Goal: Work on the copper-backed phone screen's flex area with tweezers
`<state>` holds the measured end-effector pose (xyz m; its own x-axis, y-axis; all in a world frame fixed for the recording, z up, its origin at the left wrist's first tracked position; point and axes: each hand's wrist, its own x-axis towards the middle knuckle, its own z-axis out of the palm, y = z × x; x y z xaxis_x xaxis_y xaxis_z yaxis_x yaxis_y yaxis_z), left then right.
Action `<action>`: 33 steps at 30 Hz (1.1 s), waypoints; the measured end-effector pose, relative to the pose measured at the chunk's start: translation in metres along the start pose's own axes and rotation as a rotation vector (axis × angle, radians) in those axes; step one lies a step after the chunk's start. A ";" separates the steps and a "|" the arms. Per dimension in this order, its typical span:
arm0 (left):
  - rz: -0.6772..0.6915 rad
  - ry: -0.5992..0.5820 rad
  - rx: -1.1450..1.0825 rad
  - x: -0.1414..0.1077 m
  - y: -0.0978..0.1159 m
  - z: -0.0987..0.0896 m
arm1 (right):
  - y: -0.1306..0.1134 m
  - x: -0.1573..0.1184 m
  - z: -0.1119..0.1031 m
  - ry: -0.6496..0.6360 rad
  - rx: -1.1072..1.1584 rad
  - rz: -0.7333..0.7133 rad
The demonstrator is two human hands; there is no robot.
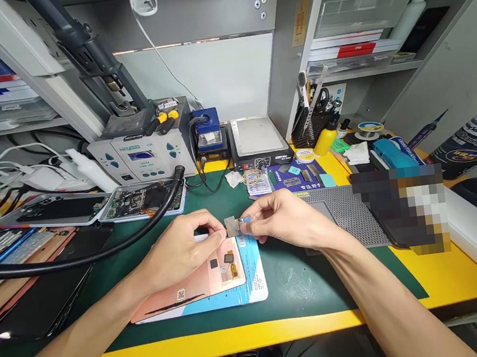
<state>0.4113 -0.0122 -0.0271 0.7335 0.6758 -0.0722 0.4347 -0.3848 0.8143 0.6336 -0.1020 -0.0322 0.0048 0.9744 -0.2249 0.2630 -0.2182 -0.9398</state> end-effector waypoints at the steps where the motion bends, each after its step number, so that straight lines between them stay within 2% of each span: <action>1: 0.000 -0.001 -0.002 0.000 0.000 0.000 | -0.001 0.000 0.001 0.007 -0.011 -0.006; 6: -0.010 0.003 -0.004 -0.001 0.001 0.001 | -0.005 0.000 0.009 0.063 -0.102 -0.047; 11: 0.007 0.018 -0.005 -0.001 0.001 0.002 | -0.005 0.002 0.017 0.189 -0.214 -0.086; 20: 0.036 0.037 -0.015 0.000 0.001 0.003 | -0.007 -0.001 0.033 0.341 -0.358 -0.094; 33: 0.061 0.070 -0.018 0.000 -0.005 0.006 | -0.013 -0.003 0.040 0.414 -0.499 -0.059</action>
<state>0.4126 -0.0139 -0.0346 0.7199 0.6939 0.0175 0.3807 -0.4157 0.8260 0.5916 -0.1046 -0.0298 0.3212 0.9464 0.0350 0.6904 -0.2087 -0.6927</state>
